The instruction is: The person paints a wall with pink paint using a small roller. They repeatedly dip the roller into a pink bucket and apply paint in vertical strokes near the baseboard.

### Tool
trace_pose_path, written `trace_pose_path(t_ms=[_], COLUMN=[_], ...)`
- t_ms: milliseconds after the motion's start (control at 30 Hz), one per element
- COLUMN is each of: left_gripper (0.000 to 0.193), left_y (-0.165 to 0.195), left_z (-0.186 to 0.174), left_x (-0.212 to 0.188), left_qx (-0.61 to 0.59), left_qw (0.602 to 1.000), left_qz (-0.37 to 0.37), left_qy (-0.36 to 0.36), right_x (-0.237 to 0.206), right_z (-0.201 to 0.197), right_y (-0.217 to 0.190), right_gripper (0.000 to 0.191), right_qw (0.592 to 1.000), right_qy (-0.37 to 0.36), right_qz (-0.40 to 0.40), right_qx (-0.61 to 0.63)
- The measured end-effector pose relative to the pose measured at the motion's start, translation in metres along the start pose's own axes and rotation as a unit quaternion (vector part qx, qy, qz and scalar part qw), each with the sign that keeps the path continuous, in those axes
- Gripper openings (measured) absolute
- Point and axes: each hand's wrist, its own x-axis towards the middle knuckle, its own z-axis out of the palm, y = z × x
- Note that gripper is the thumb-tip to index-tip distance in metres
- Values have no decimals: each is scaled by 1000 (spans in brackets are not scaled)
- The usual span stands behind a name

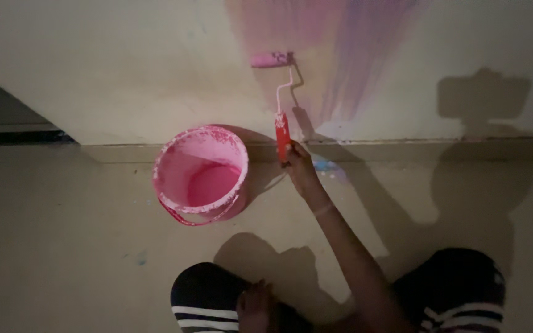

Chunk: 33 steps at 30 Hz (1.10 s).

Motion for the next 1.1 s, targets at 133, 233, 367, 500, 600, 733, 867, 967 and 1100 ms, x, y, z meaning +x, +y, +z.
trace_pose_path(t_ms=[133,233,367,500,600,733,867,967,1100], left_gripper=[47,36,54,80,43,42,39,39,39], left_y=[18,53,86,100,100,99,98,96,90], left_z=[-17,-38,-53,-52,-59,-69,-76,-58,-2], left_x=[24,82,193,282,318,348,353,339,304], left_qx=[-73,-274,-364,-176,-283,-270,-203,-279,-344], left_qw=[996,948,911,958,947,953,973,930,925], left_qz=[-38,-82,-132,-108,-132,-65,-29,61,-163], left_qy=[39,142,143,199,71,123,108,231,-15], right_x=[-9,-43,-77,-74,-59,-65,-133,-213,-265], right_z=[-15,-27,-25,-5,5,-13,-77,-129,-176], right_y=[7,20,15,-3,-13,-19,-8,-1,9], right_gripper=[21,17,18,26,41,64,82,51,45], right_qw=[999,998,987,984,978,994,984,847,805], right_qy=[11,20,67,63,84,-14,99,163,299], right_qz=[39,64,144,164,177,106,103,174,363], right_qx=[6,-2,-9,8,-78,28,-111,-475,-361])
